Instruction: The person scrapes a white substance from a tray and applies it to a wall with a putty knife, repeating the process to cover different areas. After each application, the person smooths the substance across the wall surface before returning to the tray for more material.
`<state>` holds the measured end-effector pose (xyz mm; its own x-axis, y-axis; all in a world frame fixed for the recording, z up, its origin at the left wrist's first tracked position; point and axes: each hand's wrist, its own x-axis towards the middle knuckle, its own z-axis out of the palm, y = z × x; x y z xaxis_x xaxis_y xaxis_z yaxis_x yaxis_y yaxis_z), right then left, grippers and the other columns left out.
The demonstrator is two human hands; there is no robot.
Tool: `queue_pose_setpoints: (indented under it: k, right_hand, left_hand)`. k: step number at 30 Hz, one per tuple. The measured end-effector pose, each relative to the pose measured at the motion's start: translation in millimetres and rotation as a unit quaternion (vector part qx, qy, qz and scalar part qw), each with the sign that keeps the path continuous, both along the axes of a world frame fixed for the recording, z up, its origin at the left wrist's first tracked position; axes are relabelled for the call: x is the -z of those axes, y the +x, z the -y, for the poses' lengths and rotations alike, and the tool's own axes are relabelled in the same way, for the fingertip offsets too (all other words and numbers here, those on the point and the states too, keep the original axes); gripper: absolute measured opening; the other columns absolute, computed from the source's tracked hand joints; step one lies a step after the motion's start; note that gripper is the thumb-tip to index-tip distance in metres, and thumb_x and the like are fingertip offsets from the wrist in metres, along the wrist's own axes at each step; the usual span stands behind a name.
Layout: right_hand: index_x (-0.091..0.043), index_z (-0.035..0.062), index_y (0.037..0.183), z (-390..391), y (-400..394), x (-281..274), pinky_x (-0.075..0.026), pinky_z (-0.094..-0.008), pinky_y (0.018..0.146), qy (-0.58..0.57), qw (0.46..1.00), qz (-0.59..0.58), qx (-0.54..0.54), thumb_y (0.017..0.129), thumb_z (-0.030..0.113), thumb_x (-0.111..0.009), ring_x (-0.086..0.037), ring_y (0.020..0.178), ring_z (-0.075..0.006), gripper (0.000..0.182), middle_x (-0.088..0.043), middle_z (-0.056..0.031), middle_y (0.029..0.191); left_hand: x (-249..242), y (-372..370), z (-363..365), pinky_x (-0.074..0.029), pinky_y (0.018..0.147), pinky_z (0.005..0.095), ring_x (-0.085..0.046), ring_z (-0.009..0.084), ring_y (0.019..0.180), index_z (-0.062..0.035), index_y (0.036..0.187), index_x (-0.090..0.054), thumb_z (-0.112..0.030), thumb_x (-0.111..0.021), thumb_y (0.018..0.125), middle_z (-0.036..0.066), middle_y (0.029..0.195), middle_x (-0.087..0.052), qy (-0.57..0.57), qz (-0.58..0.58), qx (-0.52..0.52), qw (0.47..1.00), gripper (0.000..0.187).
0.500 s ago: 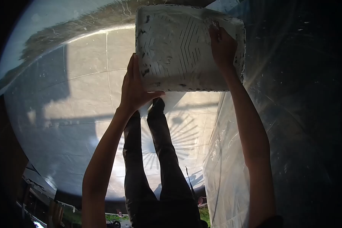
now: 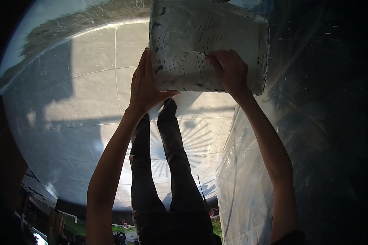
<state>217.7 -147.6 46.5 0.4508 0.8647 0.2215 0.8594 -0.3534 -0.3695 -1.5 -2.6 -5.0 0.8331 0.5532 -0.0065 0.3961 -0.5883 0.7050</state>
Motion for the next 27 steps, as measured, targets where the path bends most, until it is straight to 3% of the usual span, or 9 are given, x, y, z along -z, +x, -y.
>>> queue_pose_setpoints:
  k: [2, 7, 12, 16, 21, 23, 27]
  right_hand:
    - [-0.071, 0.0123, 0.089, 12.9, -14.2, 1.9, -0.053, -0.0342, 0.064, 0.002, 0.998, -0.011, -0.063, 0.083, 0.019, -0.076, -0.063, 0.073, -0.0194, 0.011, -0.07, 0.0011, 0.084]
    - [-0.072, 0.0098, 0.087, 28.2, -36.3, -8.3, -0.054, -0.0341, 0.065, -0.047, 0.994, -0.03, -0.095, 0.081, 0.014, -0.077, -0.065, 0.077, -0.0201, 0.009, -0.07, -0.002, 0.084]
    - [-0.071, 0.012, 0.086, 25.0, -29.2, -8.4, -0.052, -0.0332, 0.063, -0.054, 0.994, -0.041, -0.085, 0.084, 0.023, -0.076, -0.063, 0.072, -0.0191, 0.012, -0.069, -0.0003, 0.08]
    - [-0.071, 0.0125, 0.086, 16.6, -27.0, -15.1, -0.053, -0.0337, 0.063, -0.097, 0.986, -0.074, -0.113, 0.084, 0.024, -0.075, -0.063, 0.072, -0.0194, 0.012, -0.069, -0.0006, 0.08]
    - [-0.073, 0.012, 0.091, 13.5, -22.6, -18.1, -0.054, -0.0361, 0.068, -0.125, 0.978, -0.129, -0.104, 0.085, 0.027, -0.075, -0.067, 0.077, -0.0226, 0.016, -0.07, -0.0036, 0.083]
    - [-0.073, 0.012, 0.093, 12.5, -19.3, -15.5, -0.054, -0.0367, 0.07, -0.13, 0.976, -0.144, -0.101, 0.086, 0.029, -0.074, -0.068, 0.079, -0.0236, 0.018, -0.07, -0.0047, 0.083]
    - [-0.074, 0.0125, 0.098, 7.1, -10.3, -14.1, -0.054, -0.0376, 0.073, -0.155, 0.966, -0.186, -0.093, 0.086, 0.032, -0.075, -0.069, 0.081, -0.0254, 0.023, -0.072, -0.006, 0.086]
  left_hand:
    - [-0.7, 0.5, 0.8, -0.04, 0.111, 0.051, -0.036, 0.0434, 0.141, -0.0007, 0.155, -0.012, -0.041, -0.096, 0.053, 0.027, 0.155, -0.027, 0.002, -0.007, -0.003, 1.0, 0.138]
    - [1.8, -0.2, 1.3, -0.037, 0.113, 0.0507, -0.036, 0.0424, 0.142, 0.0008, 0.155, -0.013, -0.044, -0.095, 0.052, 0.027, 0.156, -0.027, -0.004, 0.003, -0.006, 1.0, 0.14]
    - [2.1, -0.1, 2.3, -0.035, 0.114, 0.0501, -0.035, 0.0415, 0.142, 0.0021, 0.155, -0.014, -0.046, -0.095, 0.05, 0.026, 0.157, -0.026, -0.011, 0.008, -0.013, 1.0, 0.142]
    - [1.3, -0.8, 1.7, -0.04, 0.111, 0.0509, -0.037, 0.0435, 0.141, 0.0012, 0.155, -0.011, -0.041, -0.095, 0.055, 0.028, 0.155, -0.028, 0.004, 0.018, -0.003, 1.0, 0.137]
    - [1.9, 0.2, 2.4, -0.04, 0.111, 0.0514, -0.038, 0.0436, 0.14, 0.0013, 0.155, -0.012, -0.041, -0.095, 0.055, 0.028, 0.154, -0.03, 0.016, 0.019, -0.008, 1.0, 0.137]
    - [2.7, -0.1, 2.9, -0.034, 0.115, 0.0509, -0.033, 0.0414, 0.143, -0.0006, 0.156, -0.013, -0.045, -0.097, 0.048, 0.026, 0.157, -0.026, -0.018, 0.01, -0.017, 1.0, 0.143]
    - [3.6, -0.3, 2.7, -0.034, 0.115, 0.0515, -0.034, 0.0418, 0.143, -0.001, 0.156, -0.012, -0.045, -0.097, 0.048, 0.026, 0.157, -0.026, -0.014, 0.012, -0.014, 1.0, 0.144]
